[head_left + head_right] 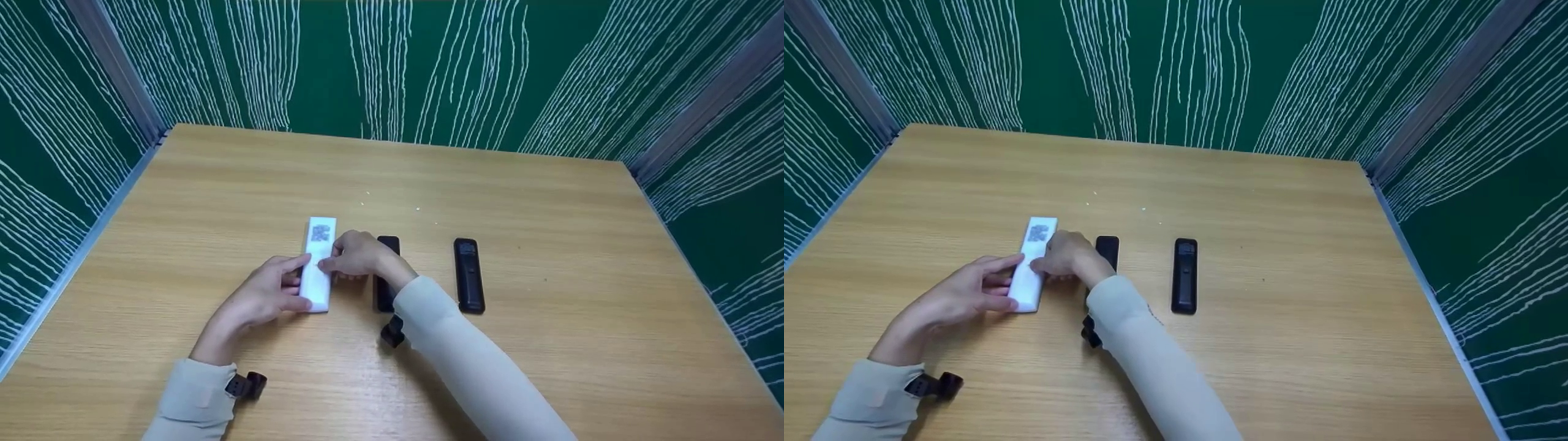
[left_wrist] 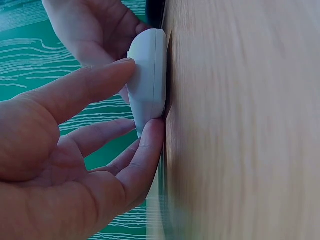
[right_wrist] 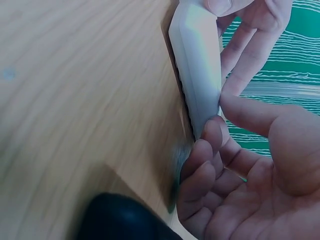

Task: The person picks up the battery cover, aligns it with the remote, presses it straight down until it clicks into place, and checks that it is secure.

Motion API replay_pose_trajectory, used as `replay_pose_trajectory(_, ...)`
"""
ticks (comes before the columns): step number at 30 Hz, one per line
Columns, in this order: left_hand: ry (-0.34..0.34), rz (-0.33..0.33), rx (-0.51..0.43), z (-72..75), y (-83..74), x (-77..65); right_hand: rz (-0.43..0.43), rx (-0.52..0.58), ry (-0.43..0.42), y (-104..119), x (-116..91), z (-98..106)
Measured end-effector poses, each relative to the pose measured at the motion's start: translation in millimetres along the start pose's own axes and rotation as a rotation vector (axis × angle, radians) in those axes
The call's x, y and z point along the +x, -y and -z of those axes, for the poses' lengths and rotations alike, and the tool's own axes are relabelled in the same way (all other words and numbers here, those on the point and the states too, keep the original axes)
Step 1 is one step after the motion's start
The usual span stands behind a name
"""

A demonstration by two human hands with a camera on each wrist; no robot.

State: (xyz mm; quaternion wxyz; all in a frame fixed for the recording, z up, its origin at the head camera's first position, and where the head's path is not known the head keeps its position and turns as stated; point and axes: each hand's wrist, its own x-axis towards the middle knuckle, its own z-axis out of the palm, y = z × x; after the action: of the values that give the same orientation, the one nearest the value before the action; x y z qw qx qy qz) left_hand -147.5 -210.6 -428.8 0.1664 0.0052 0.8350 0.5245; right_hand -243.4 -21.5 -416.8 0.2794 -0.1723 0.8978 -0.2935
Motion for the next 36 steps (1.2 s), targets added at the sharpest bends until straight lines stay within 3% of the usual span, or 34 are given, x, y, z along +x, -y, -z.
replay_pose_trajectory(9,-0.004,-0.028,-0.040,-1.5,1.1,-0.1,0.033,-0.033,-0.025,1.1,-3.8,-1.2)
replay_pose_trajectory(36,-0.010,0.006,-0.018,-2.4,-2.4,-1.0,0.036,-0.070,-0.031,7.6,-8.5,-6.3)
